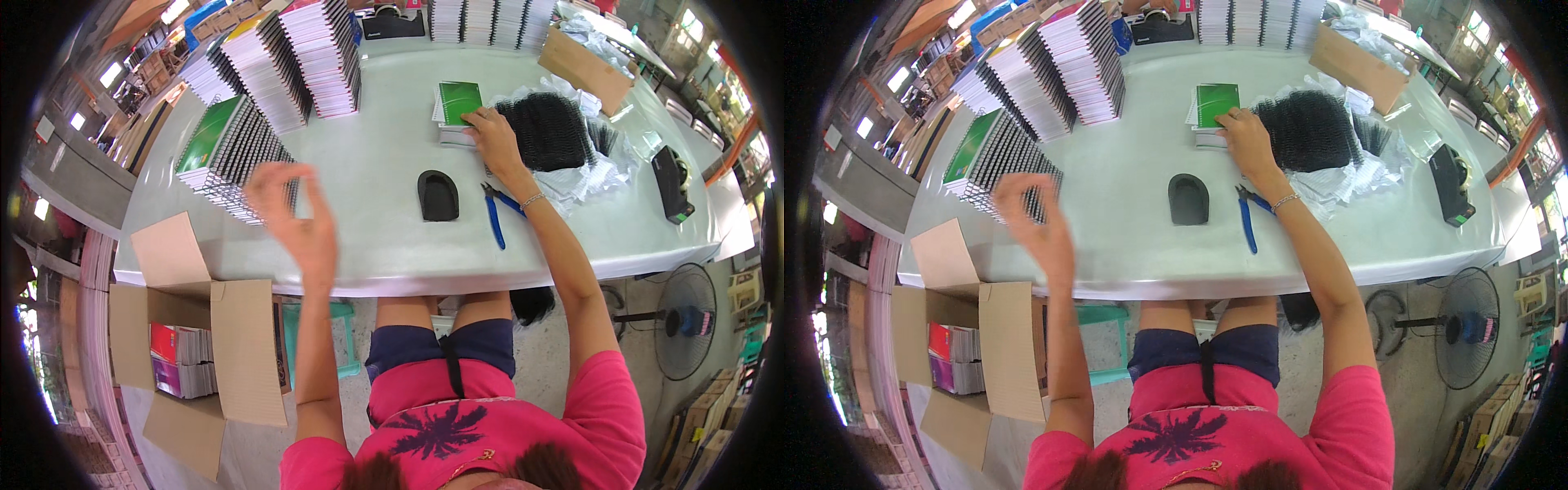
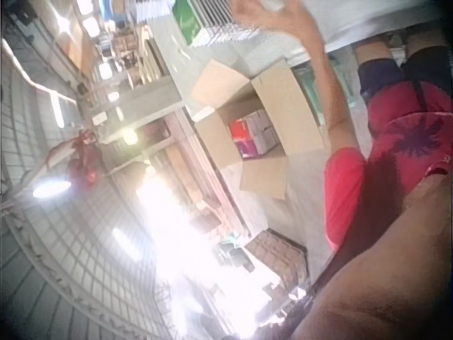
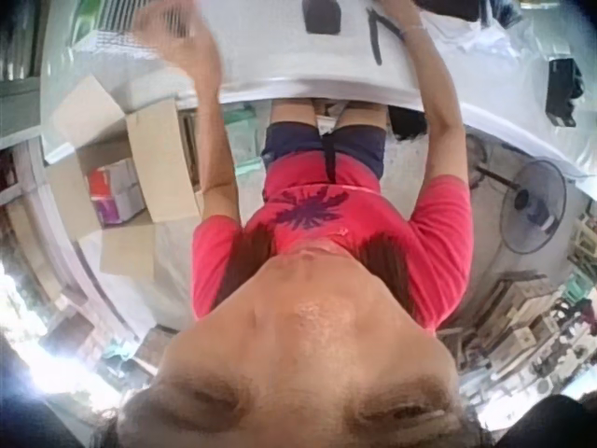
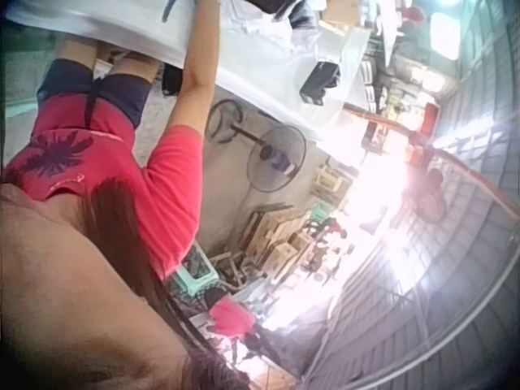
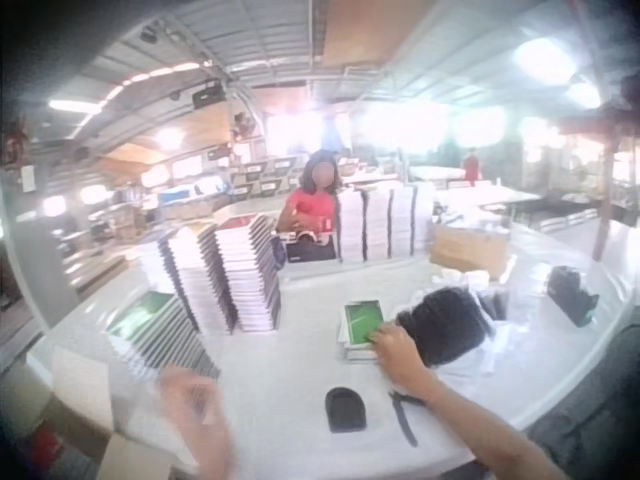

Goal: The person manually inserts spiral coils into pre-punched notebooks and uses pliers to trim and secure the ends, repeating the process for multiple notebooks.

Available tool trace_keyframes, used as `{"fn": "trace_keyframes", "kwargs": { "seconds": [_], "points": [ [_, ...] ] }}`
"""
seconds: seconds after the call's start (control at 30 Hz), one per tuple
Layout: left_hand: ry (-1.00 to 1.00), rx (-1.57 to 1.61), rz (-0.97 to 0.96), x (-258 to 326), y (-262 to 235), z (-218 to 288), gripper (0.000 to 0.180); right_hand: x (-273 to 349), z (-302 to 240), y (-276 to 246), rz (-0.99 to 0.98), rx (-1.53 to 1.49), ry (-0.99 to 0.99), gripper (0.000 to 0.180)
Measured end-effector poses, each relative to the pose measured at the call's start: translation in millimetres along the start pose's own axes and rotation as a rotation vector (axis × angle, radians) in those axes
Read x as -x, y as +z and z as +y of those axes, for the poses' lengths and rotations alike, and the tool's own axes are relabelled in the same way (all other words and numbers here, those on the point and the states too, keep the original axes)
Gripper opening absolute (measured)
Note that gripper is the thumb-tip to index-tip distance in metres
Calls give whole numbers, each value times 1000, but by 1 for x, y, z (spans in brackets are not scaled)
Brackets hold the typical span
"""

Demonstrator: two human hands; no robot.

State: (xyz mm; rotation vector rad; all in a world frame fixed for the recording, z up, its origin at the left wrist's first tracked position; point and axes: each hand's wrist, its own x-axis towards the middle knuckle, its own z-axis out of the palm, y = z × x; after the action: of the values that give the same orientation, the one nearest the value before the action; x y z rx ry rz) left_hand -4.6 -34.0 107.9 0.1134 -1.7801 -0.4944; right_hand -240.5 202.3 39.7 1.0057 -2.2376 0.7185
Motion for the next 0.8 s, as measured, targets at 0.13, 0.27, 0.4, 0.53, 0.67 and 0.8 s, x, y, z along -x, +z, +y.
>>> {"fn": "trace_keyframes", "kwargs": {
  "seconds": [0.13,0.27,0.4,0.53,0.67,0.8],
  "points": [
    [-251,328,-351,48,43,27,13,6,-3,-8,59,35,-28,18],
    [-721,781,-469,72,69,42,21,7,-31,-34,211,-95,90,14],
    [-1232,1304,-622,55,72,47,50,21,-77,-69,291,-141,119,15],
    [-1255,1470,-688,37,62,48,61,63,-103,-76,306,-91,-158,23],
    [-902,1050,-816,31,39,45,53,95,-129,-77,76,-202,-244,34],
    [-677,702,-1015,26,14,46,49,101,-138,-88,139,-302,103,53]
  ]
}}
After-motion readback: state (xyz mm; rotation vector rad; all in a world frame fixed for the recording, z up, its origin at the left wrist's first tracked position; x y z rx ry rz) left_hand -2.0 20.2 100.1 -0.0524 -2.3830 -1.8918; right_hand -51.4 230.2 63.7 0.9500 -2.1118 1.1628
